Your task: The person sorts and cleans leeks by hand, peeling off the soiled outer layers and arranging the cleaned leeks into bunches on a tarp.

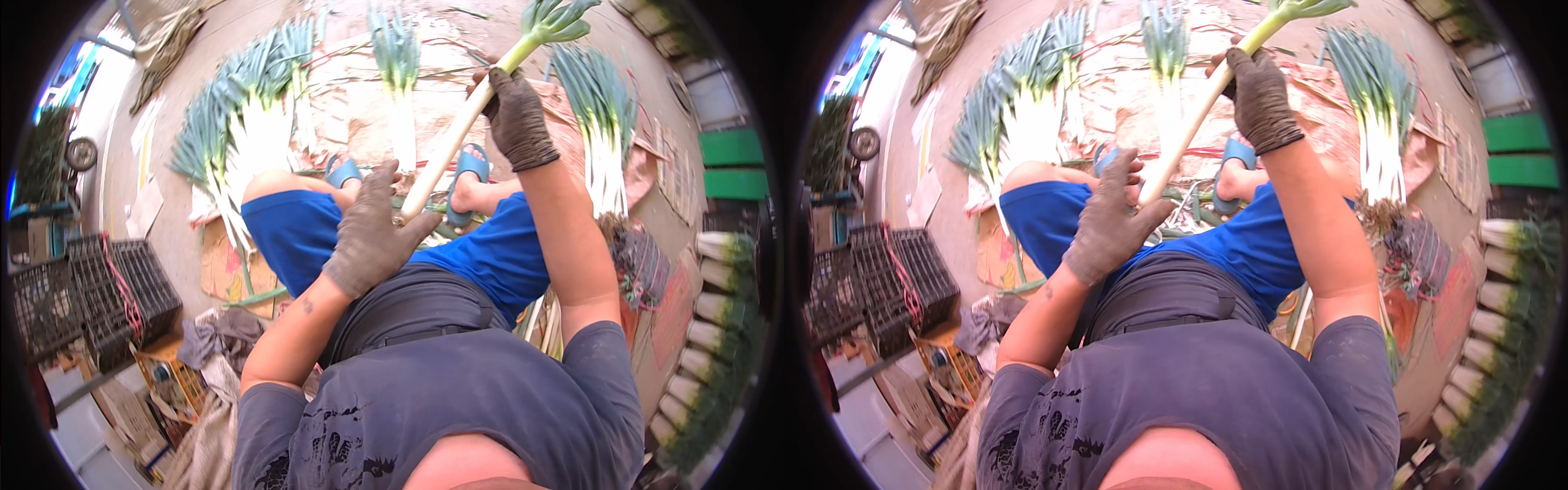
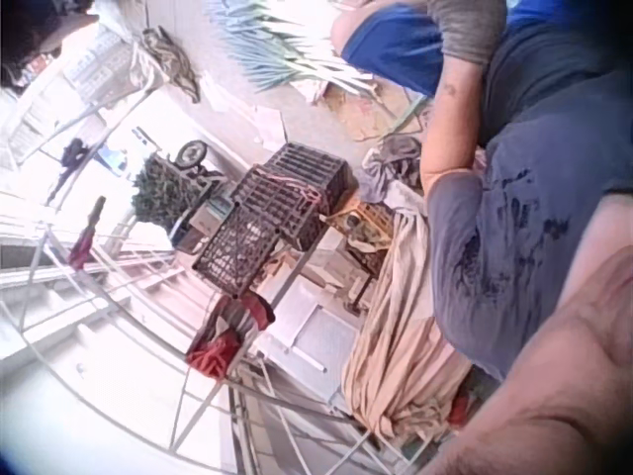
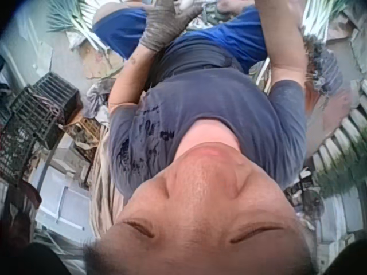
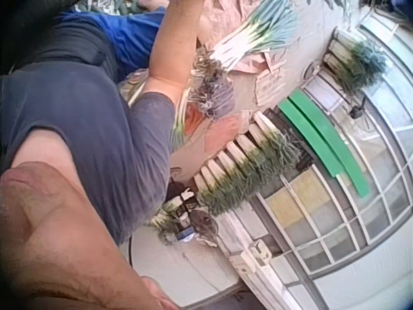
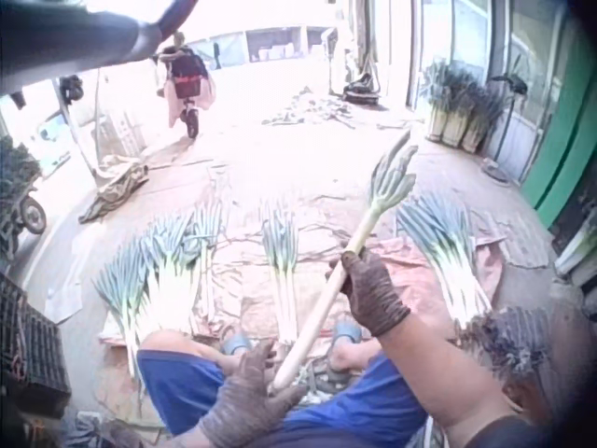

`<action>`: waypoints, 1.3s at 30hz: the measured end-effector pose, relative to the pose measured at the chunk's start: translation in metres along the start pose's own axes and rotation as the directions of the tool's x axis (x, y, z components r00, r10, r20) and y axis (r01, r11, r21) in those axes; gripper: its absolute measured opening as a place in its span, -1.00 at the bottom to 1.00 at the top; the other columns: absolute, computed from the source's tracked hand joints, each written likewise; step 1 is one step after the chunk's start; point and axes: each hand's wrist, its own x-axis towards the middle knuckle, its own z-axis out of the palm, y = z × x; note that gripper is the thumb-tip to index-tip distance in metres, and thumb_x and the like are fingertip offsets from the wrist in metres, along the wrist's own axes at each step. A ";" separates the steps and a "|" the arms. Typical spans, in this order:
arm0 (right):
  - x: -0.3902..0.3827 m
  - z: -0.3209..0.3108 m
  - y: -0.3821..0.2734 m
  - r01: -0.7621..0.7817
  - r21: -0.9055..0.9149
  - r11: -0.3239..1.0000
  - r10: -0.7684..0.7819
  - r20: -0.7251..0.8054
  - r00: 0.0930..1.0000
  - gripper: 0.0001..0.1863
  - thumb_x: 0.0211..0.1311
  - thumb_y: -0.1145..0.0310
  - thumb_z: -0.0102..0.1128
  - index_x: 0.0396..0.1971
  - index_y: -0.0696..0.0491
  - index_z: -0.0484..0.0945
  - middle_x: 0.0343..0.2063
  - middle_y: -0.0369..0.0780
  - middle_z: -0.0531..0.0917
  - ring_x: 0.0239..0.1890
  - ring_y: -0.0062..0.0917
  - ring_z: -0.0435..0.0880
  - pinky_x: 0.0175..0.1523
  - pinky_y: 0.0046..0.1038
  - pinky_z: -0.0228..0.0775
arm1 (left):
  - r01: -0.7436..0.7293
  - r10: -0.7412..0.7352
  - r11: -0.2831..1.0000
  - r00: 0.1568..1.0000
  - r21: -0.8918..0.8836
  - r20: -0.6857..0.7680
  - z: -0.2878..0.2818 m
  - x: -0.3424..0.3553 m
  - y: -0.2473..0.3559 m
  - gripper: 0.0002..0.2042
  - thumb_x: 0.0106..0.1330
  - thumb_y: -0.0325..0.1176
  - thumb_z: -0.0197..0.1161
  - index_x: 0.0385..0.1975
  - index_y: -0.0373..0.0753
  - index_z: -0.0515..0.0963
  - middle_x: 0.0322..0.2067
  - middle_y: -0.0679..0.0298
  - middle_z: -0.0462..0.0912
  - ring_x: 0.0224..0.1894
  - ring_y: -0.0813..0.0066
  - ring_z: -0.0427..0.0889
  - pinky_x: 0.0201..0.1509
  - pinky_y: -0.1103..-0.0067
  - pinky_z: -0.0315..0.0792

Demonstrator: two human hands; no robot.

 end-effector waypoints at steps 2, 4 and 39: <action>-0.016 -0.019 0.007 -0.053 0.082 0.995 0.063 -0.128 0.990 -0.68 0.35 0.36 0.08 -0.02 0.22 0.35 -0.40 -0.13 0.61 -0.43 -0.40 0.65 -0.28 -0.39 0.60 | 0.140 -0.129 0.990 0.936 -0.010 0.328 0.034 0.025 -0.015 -0.60 0.26 -0.28 0.34 0.01 -0.36 0.48 -0.17 0.03 0.60 -0.20 0.21 0.63 -0.18 0.42 0.51; -0.013 -0.022 0.011 -0.089 0.202 0.975 0.141 -0.259 0.956 -0.78 0.32 0.35 0.11 -0.14 0.12 0.36 -0.47 -0.19 0.56 -0.55 -0.46 0.58 -0.44 -0.38 0.52 | 0.092 -0.047 0.990 0.927 -0.104 0.372 0.048 0.027 -0.022 -0.69 0.31 -0.24 0.27 -0.09 -0.32 0.48 -0.43 0.24 0.50 -0.36 0.45 0.53 -0.33 0.52 0.45; 0.149 -0.101 0.065 -0.249 -0.531 0.810 0.002 -0.422 0.907 -0.74 0.21 0.34 0.21 -0.16 0.14 0.51 -0.63 -0.28 0.52 -0.67 -0.56 0.50 -0.57 -0.47 0.37 | 0.390 -0.221 0.852 0.872 -0.349 0.436 0.159 0.119 -0.092 -0.62 0.39 -0.11 0.14 -0.03 -0.32 0.42 -0.31 -0.06 0.60 -0.23 0.05 0.62 -0.13 0.28 0.45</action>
